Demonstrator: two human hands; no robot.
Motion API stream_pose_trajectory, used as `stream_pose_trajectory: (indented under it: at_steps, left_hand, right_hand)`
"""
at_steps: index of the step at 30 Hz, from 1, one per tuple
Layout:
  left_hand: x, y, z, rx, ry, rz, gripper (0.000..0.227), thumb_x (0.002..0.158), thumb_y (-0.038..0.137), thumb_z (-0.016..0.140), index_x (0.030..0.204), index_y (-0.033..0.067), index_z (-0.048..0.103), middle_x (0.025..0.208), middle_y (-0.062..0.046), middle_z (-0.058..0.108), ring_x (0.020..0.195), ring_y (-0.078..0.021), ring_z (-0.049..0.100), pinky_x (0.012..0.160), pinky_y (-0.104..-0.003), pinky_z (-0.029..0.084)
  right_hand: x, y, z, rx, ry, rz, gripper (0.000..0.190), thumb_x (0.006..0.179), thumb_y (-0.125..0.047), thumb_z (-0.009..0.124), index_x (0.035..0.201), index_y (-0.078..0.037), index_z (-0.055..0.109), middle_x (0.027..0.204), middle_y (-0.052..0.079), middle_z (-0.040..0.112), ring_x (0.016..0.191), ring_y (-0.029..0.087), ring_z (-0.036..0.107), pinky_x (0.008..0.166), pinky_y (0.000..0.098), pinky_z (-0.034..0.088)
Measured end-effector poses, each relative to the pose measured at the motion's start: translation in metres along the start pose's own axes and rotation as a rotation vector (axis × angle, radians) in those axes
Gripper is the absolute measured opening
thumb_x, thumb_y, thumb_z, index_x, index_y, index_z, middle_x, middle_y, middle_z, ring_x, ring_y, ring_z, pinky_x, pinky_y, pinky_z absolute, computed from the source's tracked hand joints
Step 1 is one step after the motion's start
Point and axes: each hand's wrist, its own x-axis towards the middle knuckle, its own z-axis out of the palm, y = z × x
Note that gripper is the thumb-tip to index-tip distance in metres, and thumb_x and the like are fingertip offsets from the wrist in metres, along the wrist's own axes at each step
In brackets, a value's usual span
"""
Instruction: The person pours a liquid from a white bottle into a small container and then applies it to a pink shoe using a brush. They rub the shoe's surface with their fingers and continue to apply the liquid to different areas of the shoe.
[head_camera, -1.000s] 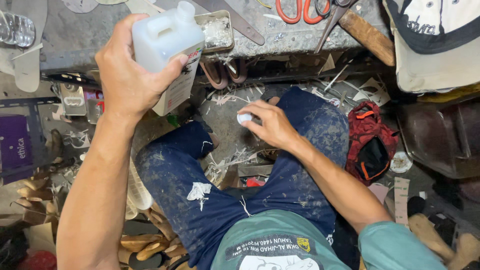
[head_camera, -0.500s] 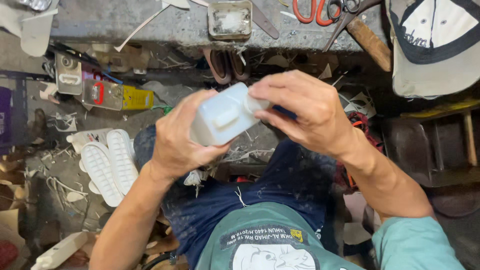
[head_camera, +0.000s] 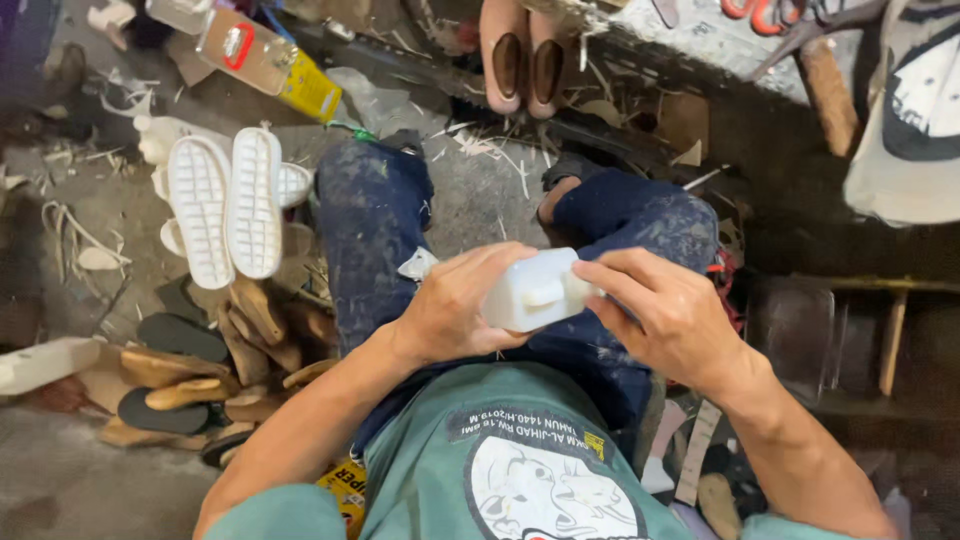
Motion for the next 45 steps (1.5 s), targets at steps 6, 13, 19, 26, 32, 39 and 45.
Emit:
stream_pose_trajectory:
  at_steps: [6, 13, 19, 26, 32, 39, 45]
  left_hand:
    - [-0.032, -0.005, 0.015, -0.088, 0.046, 0.017, 0.063, 0.074, 0.033, 0.086, 0.126, 0.0051, 0.064, 0.114, -0.016, 0.072, 0.104, -0.0352, 0.073, 0.09, -0.044, 0.06]
    - [-0.046, -0.007, -0.002, 0.001, -0.059, 0.024, 0.069, 0.075, 0.027, 0.084, 0.132, 0.002, 0.054, 0.127, -0.012, 0.067, 0.115, -0.0291, 0.069, 0.098, -0.039, 0.053]
    - [-0.035, 0.008, -0.045, -0.093, -0.029, 0.076, 0.067, 0.082, 0.028, 0.083, 0.137, 0.0055, 0.051, 0.132, -0.016, 0.067, 0.117, -0.0329, 0.071, 0.103, -0.044, 0.056]
    - [-0.03, -0.032, -0.194, 0.117, 0.621, -0.22, 0.094, 0.084, 0.044, 0.082, 0.152, 0.0046, 0.031, 0.157, -0.019, 0.042, 0.134, -0.0302, 0.064, 0.11, -0.039, 0.064]
    - [-0.004, -0.216, -0.325, 0.72, 0.842, -0.63, 0.072, 0.082, 0.018, 0.104, 0.125, 0.0072, 0.048, 0.11, -0.016, 0.071, 0.098, -0.0281, 0.075, 0.075, -0.039, 0.062]
    - [0.014, -0.405, -0.343, 0.771, 1.003, -1.535, 0.075, 0.07, 0.048, 0.092, 0.126, 0.0225, 0.049, 0.123, -0.007, 0.055, 0.098, -0.0454, 0.071, 0.086, -0.063, 0.053]
    - [0.011, -0.474, -0.287, 0.442, 1.107, -1.716, 0.074, 0.078, 0.027, 0.091, 0.133, 0.0106, 0.044, 0.138, -0.021, 0.047, 0.118, -0.0464, 0.062, 0.086, -0.054, 0.062]
  right_hand:
    - [-0.007, -0.01, 0.003, -0.117, -0.07, -0.017, 0.043, 0.099, -0.05, 0.054, 0.119, -0.015, 0.07, 0.078, 0.0, 0.06, 0.065, 0.02, 0.061, 0.059, 0.0329, 0.05]
    - [-0.01, -0.018, 0.016, -0.174, -0.144, -0.065, 0.037, 0.094, -0.042, 0.068, 0.107, -0.008, 0.071, 0.062, -0.003, 0.058, 0.052, 0.013, 0.057, 0.052, 0.032, 0.044]
    - [0.022, -0.036, -0.005, -0.006, -0.076, 0.052, 0.033, 0.094, -0.033, 0.06, 0.073, -0.009, 0.069, 0.058, 0.001, 0.062, 0.045, 0.016, 0.052, 0.048, 0.0326, 0.039]
    - [0.039, 0.018, 0.054, 0.173, -0.181, 0.372, 0.035, 0.098, -0.021, 0.06, 0.129, -0.006, 0.064, 0.103, 0.009, 0.07, 0.081, 0.017, 0.067, 0.081, 0.031, 0.054]
    - [-0.009, 0.098, 0.18, -0.099, -0.615, 0.43, 0.031, 0.093, -0.028, 0.064, 0.123, -0.02, 0.066, 0.104, 0.002, 0.073, 0.09, 0.029, 0.071, 0.075, 0.0448, 0.055]
    - [0.008, 0.104, 0.202, -0.052, -0.8, 0.791, 0.037, 0.089, -0.033, 0.063, 0.125, -0.028, 0.066, 0.108, -0.004, 0.07, 0.094, 0.023, 0.073, 0.082, 0.0429, 0.054]
    - [0.012, 0.119, 0.222, -0.156, -1.116, 0.895, 0.042, 0.092, -0.052, 0.054, 0.131, -0.038, 0.059, 0.12, -0.01, 0.075, 0.115, 0.024, 0.07, 0.093, 0.0443, 0.055]
